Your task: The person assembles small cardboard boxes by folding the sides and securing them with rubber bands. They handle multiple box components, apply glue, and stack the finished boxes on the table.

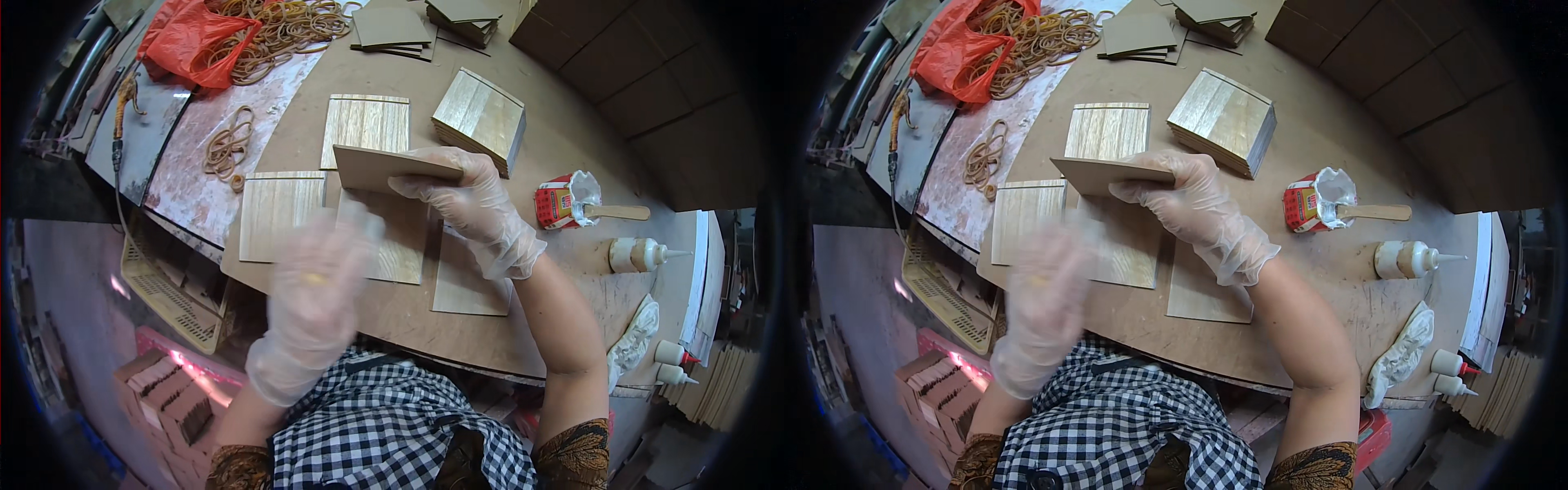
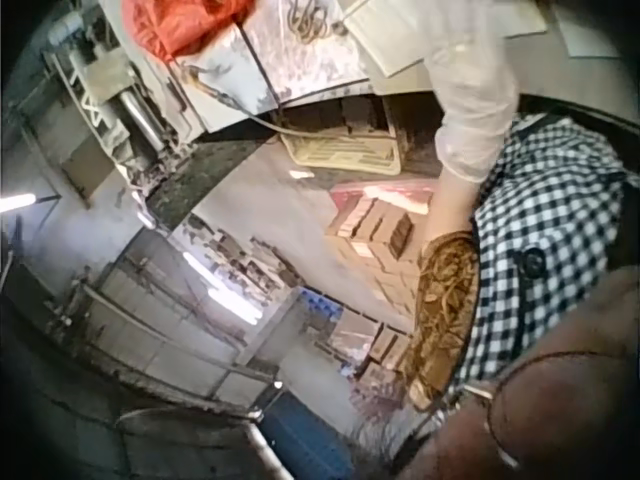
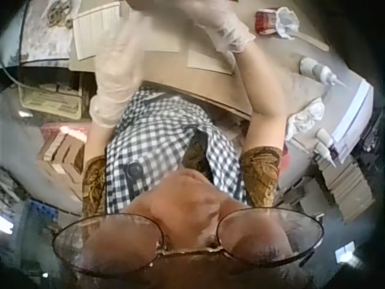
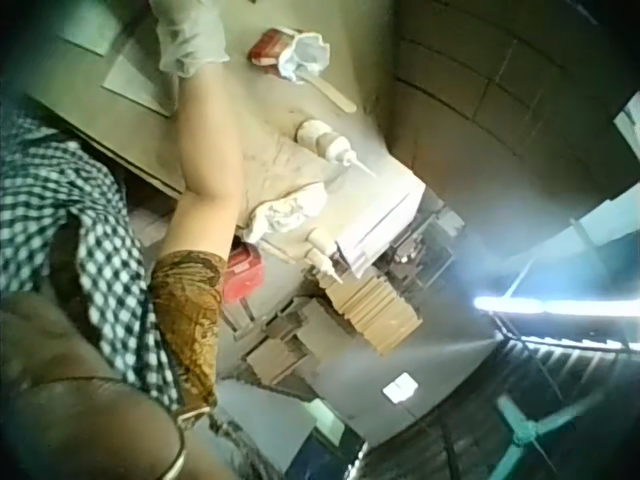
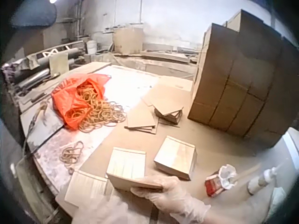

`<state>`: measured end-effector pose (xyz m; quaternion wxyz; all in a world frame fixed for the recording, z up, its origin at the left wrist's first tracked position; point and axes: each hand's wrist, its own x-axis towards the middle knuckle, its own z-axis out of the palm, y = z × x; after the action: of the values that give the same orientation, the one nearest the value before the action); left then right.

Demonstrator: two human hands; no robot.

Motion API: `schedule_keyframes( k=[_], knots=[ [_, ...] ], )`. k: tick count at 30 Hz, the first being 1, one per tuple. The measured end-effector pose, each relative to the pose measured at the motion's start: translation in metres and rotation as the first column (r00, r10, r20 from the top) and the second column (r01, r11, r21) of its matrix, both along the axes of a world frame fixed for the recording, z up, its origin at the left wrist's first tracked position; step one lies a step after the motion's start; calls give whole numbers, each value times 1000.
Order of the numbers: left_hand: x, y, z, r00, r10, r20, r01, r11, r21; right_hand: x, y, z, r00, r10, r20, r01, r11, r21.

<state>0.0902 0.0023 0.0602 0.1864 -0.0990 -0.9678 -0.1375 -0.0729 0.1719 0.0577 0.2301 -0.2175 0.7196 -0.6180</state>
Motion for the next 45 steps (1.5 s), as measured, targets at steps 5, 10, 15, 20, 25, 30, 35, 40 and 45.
schedule_keyframes(
  k=[5,10,15,20,25,30,35,40,45],
  knots=[
    [-12,32,-32,981,-142,130,122,980,155,0,-6,3,989,-53,135,60,997,-45],
    [-12,33,-34,979,-142,148,114,977,182,3,-7,-5,988,-99,117,110,990,-92],
    [-12,31,-37,977,-155,146,134,980,146,3,-11,-4,979,-145,143,157,985,-74],
    [-11,31,-38,979,-157,132,138,980,142,4,-13,-4,984,-154,92,161,985,-64],
    [-11,31,-40,984,-141,112,121,979,166,5,-25,-5,993,-119,21,119,992,-44],
    [-11,31,-42,987,-131,95,112,976,185,2,-24,-2,992,-95,85,100,993,-56],
    [-10,32,-40,986,-112,120,81,968,237,1,-21,2,991,-102,88,102,995,6],
    [-9,32,-41,985,-116,129,87,973,214,0,-10,5,981,-131,142,131,991,8],
    [-9,33,-44,986,-112,121,86,976,201,1,-8,2,990,-121,74,120,993,18]
  ],
)
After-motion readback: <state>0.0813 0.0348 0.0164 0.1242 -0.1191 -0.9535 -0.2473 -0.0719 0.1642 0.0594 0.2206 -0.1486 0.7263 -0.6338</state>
